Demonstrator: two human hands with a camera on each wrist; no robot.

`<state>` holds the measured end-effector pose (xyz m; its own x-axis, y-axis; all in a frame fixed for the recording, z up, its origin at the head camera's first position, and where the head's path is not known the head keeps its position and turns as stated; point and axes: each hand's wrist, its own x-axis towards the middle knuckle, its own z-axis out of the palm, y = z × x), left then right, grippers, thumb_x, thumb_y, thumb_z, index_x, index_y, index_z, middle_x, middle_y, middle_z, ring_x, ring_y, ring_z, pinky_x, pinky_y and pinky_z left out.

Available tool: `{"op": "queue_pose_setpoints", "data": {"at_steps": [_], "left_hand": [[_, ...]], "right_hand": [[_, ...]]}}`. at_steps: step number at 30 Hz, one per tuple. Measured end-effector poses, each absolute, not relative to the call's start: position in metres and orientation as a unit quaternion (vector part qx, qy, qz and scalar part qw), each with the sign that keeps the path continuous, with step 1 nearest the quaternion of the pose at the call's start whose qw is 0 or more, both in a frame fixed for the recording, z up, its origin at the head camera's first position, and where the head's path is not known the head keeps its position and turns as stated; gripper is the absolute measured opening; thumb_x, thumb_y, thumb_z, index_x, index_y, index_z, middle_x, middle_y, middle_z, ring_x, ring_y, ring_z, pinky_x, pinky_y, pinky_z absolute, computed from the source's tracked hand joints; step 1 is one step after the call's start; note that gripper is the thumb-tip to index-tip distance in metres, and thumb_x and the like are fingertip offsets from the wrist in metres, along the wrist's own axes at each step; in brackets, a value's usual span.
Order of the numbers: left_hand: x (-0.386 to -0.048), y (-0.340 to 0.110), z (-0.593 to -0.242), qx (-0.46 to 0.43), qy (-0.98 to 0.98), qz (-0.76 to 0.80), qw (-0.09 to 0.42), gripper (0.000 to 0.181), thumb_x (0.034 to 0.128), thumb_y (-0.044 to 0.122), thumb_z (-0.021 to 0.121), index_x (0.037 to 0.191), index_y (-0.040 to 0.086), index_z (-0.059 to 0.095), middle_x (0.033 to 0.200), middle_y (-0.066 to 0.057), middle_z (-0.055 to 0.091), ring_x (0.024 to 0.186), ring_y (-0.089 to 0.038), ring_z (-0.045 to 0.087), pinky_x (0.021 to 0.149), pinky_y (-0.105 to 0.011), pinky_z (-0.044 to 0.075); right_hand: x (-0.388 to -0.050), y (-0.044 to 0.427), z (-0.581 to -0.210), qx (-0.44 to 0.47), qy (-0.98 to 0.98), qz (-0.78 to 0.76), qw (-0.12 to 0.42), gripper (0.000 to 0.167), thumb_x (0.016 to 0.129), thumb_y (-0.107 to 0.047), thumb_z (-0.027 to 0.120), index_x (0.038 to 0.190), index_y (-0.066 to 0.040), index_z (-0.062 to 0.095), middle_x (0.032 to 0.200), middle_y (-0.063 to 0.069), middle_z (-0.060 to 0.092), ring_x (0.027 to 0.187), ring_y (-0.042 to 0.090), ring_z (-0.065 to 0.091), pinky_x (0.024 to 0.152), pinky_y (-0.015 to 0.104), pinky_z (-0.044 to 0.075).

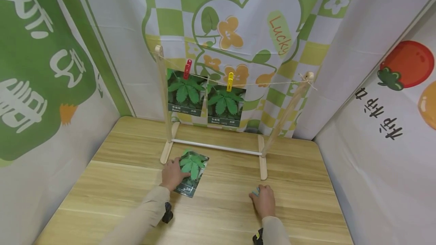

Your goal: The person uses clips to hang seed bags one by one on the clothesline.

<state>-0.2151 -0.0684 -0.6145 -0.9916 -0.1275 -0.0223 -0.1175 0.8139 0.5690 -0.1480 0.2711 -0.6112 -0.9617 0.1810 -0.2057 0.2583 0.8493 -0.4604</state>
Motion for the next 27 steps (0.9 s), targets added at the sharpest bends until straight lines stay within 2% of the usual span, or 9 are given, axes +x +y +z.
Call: {"op": "queue_pose_setpoints", "data": {"at_steps": [6,17,22,27], "left_hand": [[-0.218,-0.077,-0.610,0.089,-0.927,-0.361,-0.042,0.071,0.0767,0.023,0.082,0.132,-0.007,0.050,0.122,-0.027,0.056,0.111,-0.041,0.057,0.093,-0.054,0.049],[-0.219,-0.082,-0.606,0.136,-0.886,-0.440,-0.058,0.038,0.0840,0.020,0.074,0.112,-0.004,0.067,0.116,-0.022,0.068,0.101,-0.037,0.066,0.082,-0.046,0.053],[-0.220,-0.084,-0.606,0.145,-0.871,-0.465,-0.067,0.029,0.0856,0.019,0.072,0.105,-0.002,0.071,0.110,-0.019,0.071,0.094,-0.032,0.066,0.077,-0.042,0.052],[-0.221,-0.086,-0.608,0.145,-0.837,-0.520,-0.090,0.022,0.0870,0.012,0.069,0.101,-0.004,0.070,0.116,-0.022,0.068,0.102,-0.034,0.062,0.084,-0.043,0.052]], "right_hand": [[-0.148,0.269,-0.611,0.118,0.959,-0.246,0.072,0.052,0.086,-0.022,0.072,0.122,0.012,0.057,0.100,0.021,0.057,0.078,0.022,0.049,0.061,0.029,0.043],[-0.145,0.264,-0.609,0.105,0.957,-0.269,0.036,0.046,0.086,-0.018,0.072,0.117,0.014,0.060,0.092,0.018,0.056,0.073,0.020,0.044,0.057,0.026,0.036],[-0.147,0.269,-0.611,0.114,0.951,-0.285,0.041,0.045,0.085,-0.019,0.071,0.116,0.013,0.061,0.099,0.022,0.059,0.080,0.024,0.052,0.065,0.034,0.046],[-0.150,0.272,-0.609,0.127,0.938,-0.319,0.053,0.045,0.086,-0.019,0.069,0.120,0.011,0.060,0.108,0.025,0.059,0.091,0.030,0.058,0.079,0.046,0.052]]}}
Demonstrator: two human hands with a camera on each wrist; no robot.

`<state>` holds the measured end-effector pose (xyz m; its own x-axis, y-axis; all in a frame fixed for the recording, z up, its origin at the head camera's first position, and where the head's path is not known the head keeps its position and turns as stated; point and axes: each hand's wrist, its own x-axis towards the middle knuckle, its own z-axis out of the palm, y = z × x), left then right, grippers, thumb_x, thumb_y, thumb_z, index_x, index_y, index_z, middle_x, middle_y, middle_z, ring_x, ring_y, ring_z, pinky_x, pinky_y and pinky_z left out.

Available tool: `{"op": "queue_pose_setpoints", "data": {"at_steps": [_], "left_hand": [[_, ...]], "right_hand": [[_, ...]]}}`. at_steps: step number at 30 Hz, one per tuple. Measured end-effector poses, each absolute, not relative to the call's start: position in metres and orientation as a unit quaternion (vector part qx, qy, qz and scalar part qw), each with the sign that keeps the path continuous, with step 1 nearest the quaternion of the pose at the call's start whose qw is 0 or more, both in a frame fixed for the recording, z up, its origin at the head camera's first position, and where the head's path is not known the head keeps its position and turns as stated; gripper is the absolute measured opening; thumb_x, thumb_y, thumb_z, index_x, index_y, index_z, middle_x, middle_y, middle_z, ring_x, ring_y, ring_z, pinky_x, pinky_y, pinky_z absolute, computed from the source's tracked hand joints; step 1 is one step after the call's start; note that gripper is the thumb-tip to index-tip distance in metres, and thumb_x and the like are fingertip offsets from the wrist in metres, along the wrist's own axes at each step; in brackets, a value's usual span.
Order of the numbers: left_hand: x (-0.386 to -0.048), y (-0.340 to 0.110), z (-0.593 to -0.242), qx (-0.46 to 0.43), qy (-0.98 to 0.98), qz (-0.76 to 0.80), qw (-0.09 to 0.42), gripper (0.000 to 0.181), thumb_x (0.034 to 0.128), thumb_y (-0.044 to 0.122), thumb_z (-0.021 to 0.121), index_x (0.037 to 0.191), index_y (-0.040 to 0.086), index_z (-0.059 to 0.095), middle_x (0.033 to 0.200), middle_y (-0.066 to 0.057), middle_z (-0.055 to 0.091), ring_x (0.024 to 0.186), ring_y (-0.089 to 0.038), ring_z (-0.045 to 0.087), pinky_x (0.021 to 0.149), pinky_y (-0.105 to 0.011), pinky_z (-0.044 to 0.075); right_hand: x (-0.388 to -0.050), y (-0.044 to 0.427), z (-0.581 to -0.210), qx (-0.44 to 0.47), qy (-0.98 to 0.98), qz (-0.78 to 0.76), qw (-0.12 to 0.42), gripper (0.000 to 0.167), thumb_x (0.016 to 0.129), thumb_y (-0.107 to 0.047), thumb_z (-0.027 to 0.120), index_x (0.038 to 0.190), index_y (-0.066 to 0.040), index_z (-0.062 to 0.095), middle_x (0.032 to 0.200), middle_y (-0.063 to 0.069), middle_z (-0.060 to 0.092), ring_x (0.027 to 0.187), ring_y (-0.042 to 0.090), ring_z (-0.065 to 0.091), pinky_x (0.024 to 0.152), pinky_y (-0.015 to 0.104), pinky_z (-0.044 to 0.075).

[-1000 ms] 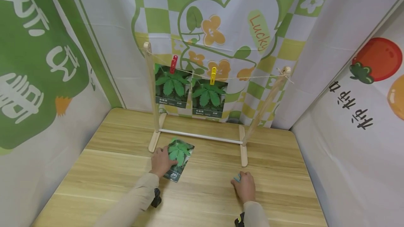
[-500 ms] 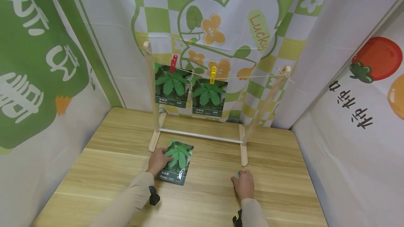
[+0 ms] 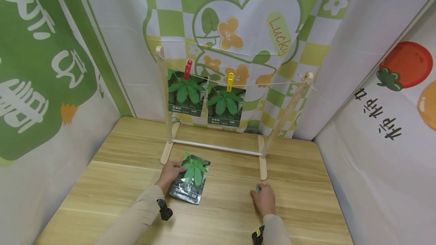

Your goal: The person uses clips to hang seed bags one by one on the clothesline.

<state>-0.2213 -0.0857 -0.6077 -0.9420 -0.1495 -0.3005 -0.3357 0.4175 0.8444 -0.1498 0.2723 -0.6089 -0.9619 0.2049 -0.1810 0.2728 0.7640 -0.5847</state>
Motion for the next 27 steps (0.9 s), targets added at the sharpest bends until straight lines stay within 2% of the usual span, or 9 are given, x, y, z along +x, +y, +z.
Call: {"op": "queue_pose_setpoints", "data": {"at_steps": [5,10,15,19,22,27], "left_hand": [[-0.224,-0.088,-0.605,-0.151,0.799,0.570,0.117,0.023,0.0874,0.010,0.067,0.103,-0.006,0.068,0.121,-0.024,0.065,0.108,-0.036,0.060,0.090,-0.043,0.051],[-0.226,-0.088,-0.597,-0.153,0.778,0.596,0.128,0.030,0.0878,0.012,0.067,0.111,-0.007,0.066,0.123,-0.025,0.064,0.113,-0.037,0.060,0.094,-0.044,0.050],[-0.225,-0.088,-0.589,-0.159,0.768,0.605,0.135,0.030,0.0893,0.012,0.065,0.113,-0.005,0.065,0.123,-0.022,0.064,0.104,-0.028,0.063,0.084,-0.034,0.054],[-0.225,-0.089,-0.585,-0.159,0.766,0.607,0.137,0.028,0.0895,0.012,0.065,0.112,-0.005,0.064,0.115,-0.020,0.065,0.095,-0.022,0.062,0.074,-0.026,0.052],[-0.226,-0.090,-0.583,-0.158,0.765,0.609,0.135,0.029,0.0895,0.012,0.065,0.112,-0.005,0.063,0.109,-0.016,0.065,0.090,-0.019,0.059,0.071,-0.024,0.050],[-0.226,-0.089,-0.578,-0.153,0.763,0.615,0.126,0.030,0.0887,0.012,0.065,0.114,-0.006,0.062,0.108,-0.016,0.064,0.086,-0.018,0.058,0.069,-0.023,0.049]], "right_hand": [[-0.151,0.273,-0.601,0.138,0.923,-0.357,0.050,0.045,0.088,-0.016,0.068,0.122,0.010,0.059,0.112,0.027,0.060,0.100,0.036,0.060,0.086,0.051,0.053],[-0.153,0.274,-0.589,0.147,0.903,-0.401,0.048,0.041,0.089,-0.013,0.067,0.123,0.010,0.059,0.113,0.027,0.061,0.103,0.036,0.061,0.089,0.049,0.053],[-0.155,0.277,-0.578,0.134,0.902,-0.410,0.018,0.037,0.089,-0.012,0.069,0.119,0.008,0.062,0.107,0.023,0.067,0.098,0.033,0.064,0.083,0.042,0.056],[-0.157,0.283,-0.572,0.127,0.900,-0.416,-0.001,0.037,0.089,-0.013,0.069,0.119,0.008,0.063,0.107,0.024,0.068,0.098,0.032,0.064,0.081,0.036,0.057],[-0.158,0.285,-0.568,0.128,0.897,-0.424,0.001,0.039,0.089,-0.013,0.068,0.120,0.008,0.062,0.109,0.025,0.067,0.100,0.033,0.063,0.079,0.031,0.056],[-0.160,0.289,-0.560,0.140,0.889,-0.435,0.012,0.040,0.089,-0.017,0.068,0.123,0.005,0.062,0.112,0.023,0.066,0.102,0.031,0.062,0.075,0.024,0.052]]}}
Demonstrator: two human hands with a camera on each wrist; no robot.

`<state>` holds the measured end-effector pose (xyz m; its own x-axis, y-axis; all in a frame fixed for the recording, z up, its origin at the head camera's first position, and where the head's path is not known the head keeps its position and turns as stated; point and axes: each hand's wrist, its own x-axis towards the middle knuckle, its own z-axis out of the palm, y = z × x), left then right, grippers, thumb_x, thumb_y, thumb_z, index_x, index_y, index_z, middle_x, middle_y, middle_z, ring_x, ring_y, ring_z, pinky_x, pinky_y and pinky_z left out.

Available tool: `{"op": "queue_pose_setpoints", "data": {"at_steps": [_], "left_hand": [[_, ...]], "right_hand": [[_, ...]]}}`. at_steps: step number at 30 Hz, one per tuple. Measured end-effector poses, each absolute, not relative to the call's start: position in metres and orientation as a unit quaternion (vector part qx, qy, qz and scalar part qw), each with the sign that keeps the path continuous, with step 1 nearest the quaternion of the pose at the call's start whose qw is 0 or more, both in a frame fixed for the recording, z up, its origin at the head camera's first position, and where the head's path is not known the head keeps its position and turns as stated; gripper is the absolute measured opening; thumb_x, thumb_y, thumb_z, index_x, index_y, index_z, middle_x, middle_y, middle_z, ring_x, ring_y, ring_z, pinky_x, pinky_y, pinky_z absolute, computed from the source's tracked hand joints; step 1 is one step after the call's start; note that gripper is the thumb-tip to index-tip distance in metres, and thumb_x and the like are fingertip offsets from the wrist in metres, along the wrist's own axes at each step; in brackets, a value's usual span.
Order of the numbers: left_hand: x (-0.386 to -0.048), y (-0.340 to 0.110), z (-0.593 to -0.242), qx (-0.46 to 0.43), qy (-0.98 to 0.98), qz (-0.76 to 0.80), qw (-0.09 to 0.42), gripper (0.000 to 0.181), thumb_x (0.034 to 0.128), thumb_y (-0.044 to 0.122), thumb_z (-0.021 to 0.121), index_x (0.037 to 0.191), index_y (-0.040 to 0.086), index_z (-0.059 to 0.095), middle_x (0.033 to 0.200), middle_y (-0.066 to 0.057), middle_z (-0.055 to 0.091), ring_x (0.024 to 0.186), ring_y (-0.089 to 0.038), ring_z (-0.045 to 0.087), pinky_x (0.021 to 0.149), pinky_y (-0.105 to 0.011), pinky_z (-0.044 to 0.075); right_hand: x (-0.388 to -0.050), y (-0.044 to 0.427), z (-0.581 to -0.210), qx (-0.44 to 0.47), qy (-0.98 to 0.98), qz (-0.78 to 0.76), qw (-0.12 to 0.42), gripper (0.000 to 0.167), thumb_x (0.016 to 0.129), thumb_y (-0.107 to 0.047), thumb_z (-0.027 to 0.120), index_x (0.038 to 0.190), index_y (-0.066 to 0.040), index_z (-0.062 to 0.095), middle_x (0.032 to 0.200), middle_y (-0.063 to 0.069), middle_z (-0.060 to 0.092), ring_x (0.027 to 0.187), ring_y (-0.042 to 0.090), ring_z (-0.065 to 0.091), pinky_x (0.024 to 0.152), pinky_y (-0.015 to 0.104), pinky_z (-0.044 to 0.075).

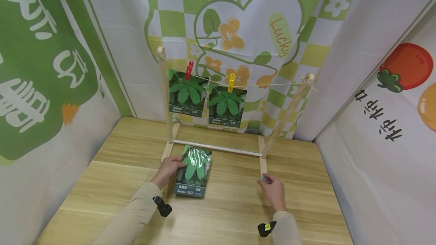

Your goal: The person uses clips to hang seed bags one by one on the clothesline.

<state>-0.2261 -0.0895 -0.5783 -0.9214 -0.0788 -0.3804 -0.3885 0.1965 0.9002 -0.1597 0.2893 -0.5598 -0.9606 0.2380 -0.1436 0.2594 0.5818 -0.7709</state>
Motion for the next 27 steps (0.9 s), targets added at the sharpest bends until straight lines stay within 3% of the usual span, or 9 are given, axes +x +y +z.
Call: {"op": "queue_pose_setpoints", "data": {"at_steps": [8,16,20,27], "left_hand": [[-0.225,-0.090,-0.570,-0.130,0.763,0.621,0.123,0.033,0.0900,0.013,0.063,0.118,-0.005,0.062,0.117,-0.019,0.065,0.090,-0.019,0.060,0.071,-0.024,0.051],[-0.224,-0.087,-0.560,-0.104,0.744,0.654,0.092,0.026,0.0887,0.013,0.065,0.107,-0.005,0.064,0.095,-0.012,0.068,0.074,-0.014,0.062,0.064,-0.026,0.054],[-0.227,-0.086,-0.556,-0.124,0.741,0.652,0.096,0.029,0.0899,0.013,0.064,0.113,-0.005,0.063,0.102,-0.016,0.069,0.078,-0.014,0.063,0.068,-0.028,0.056],[-0.230,-0.086,-0.547,-0.125,0.745,0.648,0.101,0.031,0.0914,0.015,0.063,0.117,-0.003,0.063,0.111,-0.016,0.066,0.089,-0.016,0.063,0.077,-0.028,0.056]], "right_hand": [[-0.160,0.295,-0.541,0.151,0.883,-0.443,0.005,0.042,0.093,-0.023,0.066,0.128,0.000,0.059,0.125,0.022,0.063,0.112,0.033,0.060,0.082,0.025,0.052],[-0.164,0.297,-0.518,0.145,0.879,-0.455,-0.018,0.042,0.092,-0.021,0.068,0.126,0.001,0.060,0.124,0.021,0.063,0.108,0.026,0.060,0.077,0.015,0.047],[-0.166,0.298,-0.508,0.132,0.878,-0.459,-0.023,0.042,0.093,-0.019,0.066,0.129,0.001,0.058,0.126,0.021,0.061,0.112,0.027,0.058,0.081,0.015,0.046],[-0.169,0.298,-0.496,0.123,0.880,-0.457,-0.036,0.042,0.093,-0.023,0.067,0.127,0.000,0.060,0.126,0.020,0.062,0.097,0.004,0.054,0.079,0.010,0.045]]}}
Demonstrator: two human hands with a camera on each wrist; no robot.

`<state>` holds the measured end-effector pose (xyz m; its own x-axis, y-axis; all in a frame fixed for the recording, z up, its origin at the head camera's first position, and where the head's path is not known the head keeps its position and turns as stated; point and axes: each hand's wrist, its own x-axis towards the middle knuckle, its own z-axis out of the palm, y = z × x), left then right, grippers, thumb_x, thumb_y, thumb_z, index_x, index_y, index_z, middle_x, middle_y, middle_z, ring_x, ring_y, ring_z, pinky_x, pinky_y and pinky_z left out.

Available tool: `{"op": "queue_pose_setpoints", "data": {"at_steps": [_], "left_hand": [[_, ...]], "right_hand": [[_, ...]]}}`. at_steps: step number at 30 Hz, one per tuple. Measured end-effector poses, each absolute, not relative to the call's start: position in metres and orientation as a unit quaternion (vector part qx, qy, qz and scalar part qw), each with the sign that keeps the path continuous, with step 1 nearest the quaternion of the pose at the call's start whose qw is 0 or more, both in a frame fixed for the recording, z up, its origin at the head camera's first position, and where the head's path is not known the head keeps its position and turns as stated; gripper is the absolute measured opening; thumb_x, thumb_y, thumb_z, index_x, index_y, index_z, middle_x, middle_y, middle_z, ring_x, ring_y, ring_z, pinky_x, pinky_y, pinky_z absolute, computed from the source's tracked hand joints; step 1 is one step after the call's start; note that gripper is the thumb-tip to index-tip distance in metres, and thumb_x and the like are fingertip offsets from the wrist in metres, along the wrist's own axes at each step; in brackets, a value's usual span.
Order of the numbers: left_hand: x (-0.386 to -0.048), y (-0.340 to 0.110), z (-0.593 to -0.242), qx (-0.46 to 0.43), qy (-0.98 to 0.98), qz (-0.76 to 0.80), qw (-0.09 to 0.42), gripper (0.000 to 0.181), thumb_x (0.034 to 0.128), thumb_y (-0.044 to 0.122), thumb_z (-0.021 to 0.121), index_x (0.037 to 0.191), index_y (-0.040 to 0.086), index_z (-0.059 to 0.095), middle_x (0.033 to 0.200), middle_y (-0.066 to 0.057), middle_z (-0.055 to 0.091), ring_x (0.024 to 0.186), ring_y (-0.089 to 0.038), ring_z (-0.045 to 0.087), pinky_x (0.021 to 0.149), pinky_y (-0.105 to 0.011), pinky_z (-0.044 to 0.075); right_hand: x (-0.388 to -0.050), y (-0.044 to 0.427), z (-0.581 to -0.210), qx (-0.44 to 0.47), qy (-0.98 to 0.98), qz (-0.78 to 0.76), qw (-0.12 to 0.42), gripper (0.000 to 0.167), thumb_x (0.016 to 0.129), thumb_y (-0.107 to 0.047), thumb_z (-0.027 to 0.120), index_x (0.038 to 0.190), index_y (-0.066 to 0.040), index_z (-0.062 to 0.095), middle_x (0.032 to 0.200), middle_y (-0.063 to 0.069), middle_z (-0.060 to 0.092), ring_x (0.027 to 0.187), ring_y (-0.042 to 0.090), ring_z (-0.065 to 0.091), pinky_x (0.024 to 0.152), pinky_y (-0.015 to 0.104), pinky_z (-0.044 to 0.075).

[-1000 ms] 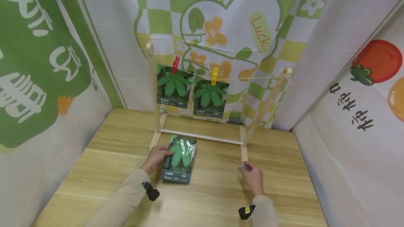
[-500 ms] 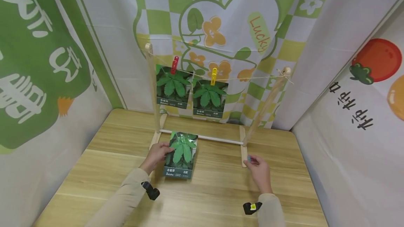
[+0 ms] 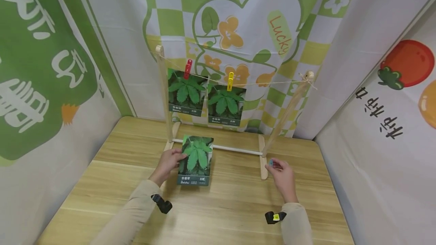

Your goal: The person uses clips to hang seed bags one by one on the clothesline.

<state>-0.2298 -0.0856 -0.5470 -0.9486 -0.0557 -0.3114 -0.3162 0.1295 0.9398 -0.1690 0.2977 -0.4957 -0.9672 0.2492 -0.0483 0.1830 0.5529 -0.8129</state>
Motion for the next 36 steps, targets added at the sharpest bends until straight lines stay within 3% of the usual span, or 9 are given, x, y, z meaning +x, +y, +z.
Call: {"op": "queue_pose_setpoints", "data": {"at_steps": [10,19,24,32,36], "left_hand": [[-0.230,-0.084,-0.537,-0.119,0.729,0.669,0.084,0.025,0.0898,0.010,0.065,0.110,-0.005,0.063,0.099,-0.013,0.071,0.077,-0.010,0.061,0.072,-0.027,0.056],[-0.230,-0.081,-0.529,-0.113,0.724,0.675,0.081,0.027,0.0901,0.010,0.066,0.114,-0.003,0.062,0.113,-0.018,0.069,0.083,-0.010,0.061,0.078,-0.030,0.057],[-0.230,-0.080,-0.521,-0.098,0.730,0.672,0.080,0.027,0.0915,0.012,0.065,0.115,-0.001,0.062,0.111,-0.017,0.070,0.085,-0.011,0.062,0.077,-0.027,0.057],[-0.233,-0.078,-0.507,-0.069,0.743,0.661,0.074,0.031,0.0928,0.013,0.064,0.119,-0.004,0.060,0.114,-0.021,0.069,0.091,-0.017,0.066,0.081,-0.032,0.058],[-0.237,-0.076,-0.503,-0.070,0.742,0.663,0.076,0.035,0.0930,0.015,0.064,0.122,-0.003,0.059,0.119,-0.021,0.068,0.097,-0.021,0.066,0.085,-0.033,0.058]], "right_hand": [[-0.172,0.298,-0.490,-0.104,-0.879,0.461,0.065,0.039,0.091,-0.021,0.069,0.124,-0.001,0.062,0.121,0.019,0.065,0.089,-0.008,0.052,0.078,0.010,0.046],[-0.174,0.297,-0.479,-0.116,-0.867,0.477,0.082,0.039,0.092,-0.022,0.069,0.124,-0.001,0.062,0.122,0.018,0.064,0.088,-0.012,0.052,0.078,0.007,0.045],[-0.177,0.297,-0.472,-0.105,-0.858,0.491,0.108,0.038,0.091,-0.019,0.070,0.123,0.000,0.063,0.119,0.018,0.065,0.087,-0.013,0.054,0.077,0.006,0.047],[-0.182,0.298,-0.456,-0.086,-0.849,0.505,0.134,0.037,0.091,-0.017,0.069,0.122,0.002,0.063,0.104,-0.005,0.063,0.088,-0.011,0.056,0.079,0.005,0.048],[-0.184,0.298,-0.447,-0.074,-0.852,0.498,0.142,0.037,0.091,-0.017,0.069,0.123,0.001,0.063,0.107,-0.002,0.064,0.089,-0.012,0.056,0.081,0.004,0.047]]}}
